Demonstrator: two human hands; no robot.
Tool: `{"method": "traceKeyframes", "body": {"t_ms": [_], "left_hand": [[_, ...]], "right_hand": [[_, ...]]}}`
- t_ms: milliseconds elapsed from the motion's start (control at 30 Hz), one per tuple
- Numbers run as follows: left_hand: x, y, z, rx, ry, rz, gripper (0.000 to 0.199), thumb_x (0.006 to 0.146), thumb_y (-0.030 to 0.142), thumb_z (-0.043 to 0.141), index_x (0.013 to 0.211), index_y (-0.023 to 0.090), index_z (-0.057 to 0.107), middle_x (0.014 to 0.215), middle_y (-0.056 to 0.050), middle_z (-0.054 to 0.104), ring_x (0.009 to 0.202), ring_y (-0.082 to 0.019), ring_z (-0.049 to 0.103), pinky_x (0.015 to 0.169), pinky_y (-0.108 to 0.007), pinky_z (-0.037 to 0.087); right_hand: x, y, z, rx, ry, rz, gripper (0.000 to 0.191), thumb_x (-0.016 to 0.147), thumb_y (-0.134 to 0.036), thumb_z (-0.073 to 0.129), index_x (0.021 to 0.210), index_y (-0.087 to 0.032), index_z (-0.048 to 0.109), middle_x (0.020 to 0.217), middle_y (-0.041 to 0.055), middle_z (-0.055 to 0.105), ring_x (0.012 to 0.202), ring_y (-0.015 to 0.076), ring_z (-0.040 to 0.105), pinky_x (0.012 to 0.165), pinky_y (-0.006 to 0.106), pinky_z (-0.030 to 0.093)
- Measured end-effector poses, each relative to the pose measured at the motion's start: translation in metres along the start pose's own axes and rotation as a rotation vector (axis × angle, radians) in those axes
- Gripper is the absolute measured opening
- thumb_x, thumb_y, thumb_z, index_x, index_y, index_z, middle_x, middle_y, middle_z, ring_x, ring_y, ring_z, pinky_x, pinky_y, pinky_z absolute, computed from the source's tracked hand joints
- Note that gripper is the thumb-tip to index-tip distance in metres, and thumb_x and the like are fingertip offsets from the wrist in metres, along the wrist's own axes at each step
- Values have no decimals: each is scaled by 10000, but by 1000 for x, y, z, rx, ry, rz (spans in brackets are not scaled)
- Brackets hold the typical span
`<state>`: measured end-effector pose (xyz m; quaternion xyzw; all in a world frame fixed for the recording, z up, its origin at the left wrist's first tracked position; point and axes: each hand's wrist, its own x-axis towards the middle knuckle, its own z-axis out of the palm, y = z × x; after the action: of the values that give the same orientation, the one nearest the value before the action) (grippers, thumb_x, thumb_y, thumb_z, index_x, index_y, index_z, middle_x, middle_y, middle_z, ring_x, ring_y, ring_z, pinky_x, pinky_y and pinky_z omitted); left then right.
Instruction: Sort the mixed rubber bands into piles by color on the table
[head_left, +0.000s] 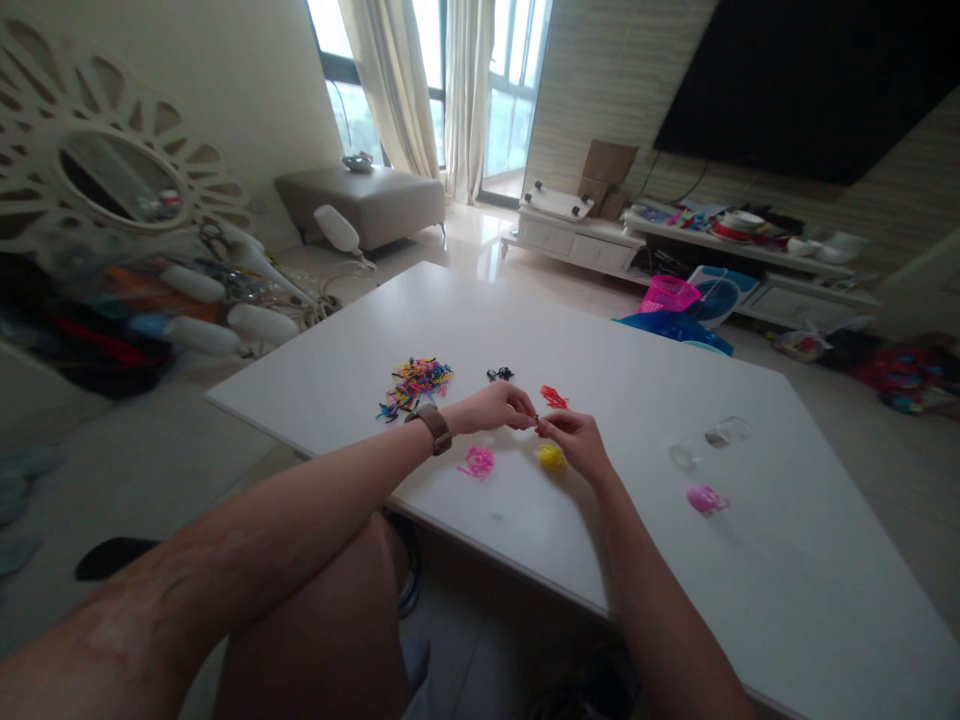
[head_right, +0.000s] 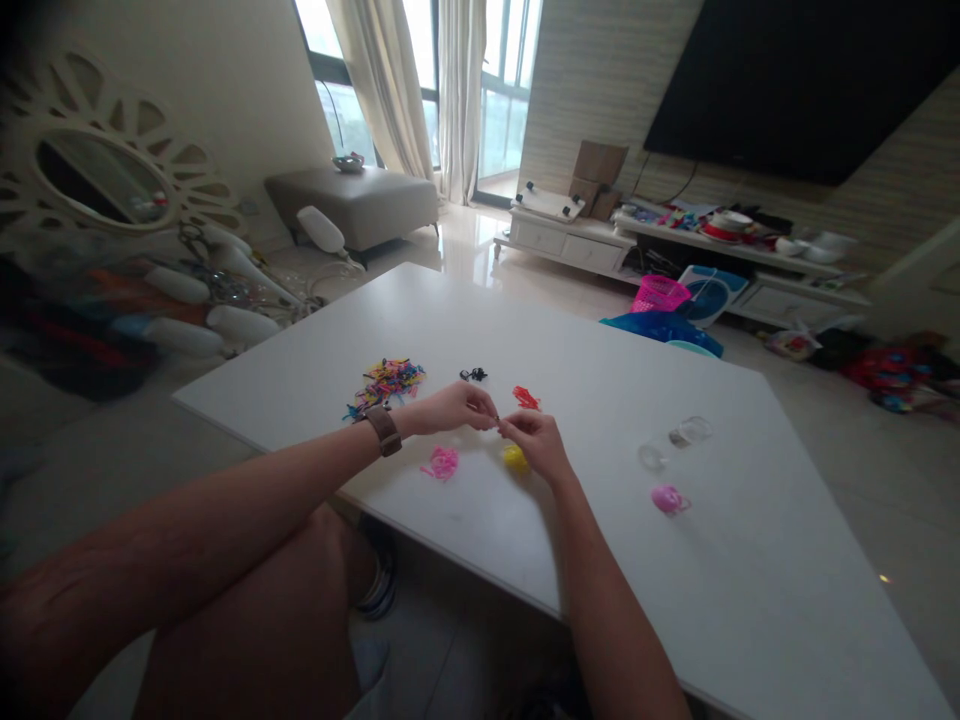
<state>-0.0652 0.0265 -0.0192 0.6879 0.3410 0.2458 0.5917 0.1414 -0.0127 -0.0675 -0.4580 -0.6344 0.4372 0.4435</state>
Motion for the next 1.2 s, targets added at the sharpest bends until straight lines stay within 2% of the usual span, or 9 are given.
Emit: {"method": "traceKeyframes", "body": {"t_ms": [167,267,367,533,767,933,1200], "left_hand": [[1,-1,3,-11,18,-33,154,701,224,752,794,106,721,724,-66,699,672,-130,626,641,-248,489],[0,0,1,-15,21,-66,198,695,216,759,852,101,720,728,-66,700,669,-131,634,634,-244,493],[-1,0,-4,35,33,-102,272,694,220,760,937,105,715,751,-69,709,649,-127,634,588,-226,471],[-6,-2,-16,114,38,-117,275,681,231,757,928,116,719,819,-87,731,673,-140,648,582,-223,467],[-13,-5,-23,225,65,-114,257,675,235,745,901,113,732,810,-86,730,666,-152,647,574,-230,466],[-13,-11,-35,267,72,-85,249,671,233,740,886,109,726,805,-93,732,678,-166,656,585,-242,481],[-12,-22,-59,315,126,-45,240,624,220,766,830,103,729,714,-74,717,672,-172,654,583,-237,482]], "right_hand": [[1,-5,0,47,55,1,265,742,-457,763,762,-193,740,699,41,710,667,185,642,686,338,521],[1,-9,-9,64,54,25,270,714,-446,784,753,-184,734,703,41,708,676,182,643,689,328,520],[-2,-12,-28,14,-60,103,288,694,-443,796,759,-169,735,715,44,712,679,174,640,680,307,512],[-8,-14,-56,-148,-261,178,288,725,-435,767,771,-151,751,700,40,704,656,153,610,629,265,465],[-9,-7,-61,-290,-334,177,276,728,-430,752,746,-154,763,709,36,700,659,149,578,604,254,419],[-9,-6,-61,-285,-266,145,299,738,-448,736,750,-150,759,722,44,702,668,157,583,610,260,424],[-6,5,-54,-217,9,95,313,703,-466,757,748,-158,731,724,54,712,672,182,626,634,286,463]]}}
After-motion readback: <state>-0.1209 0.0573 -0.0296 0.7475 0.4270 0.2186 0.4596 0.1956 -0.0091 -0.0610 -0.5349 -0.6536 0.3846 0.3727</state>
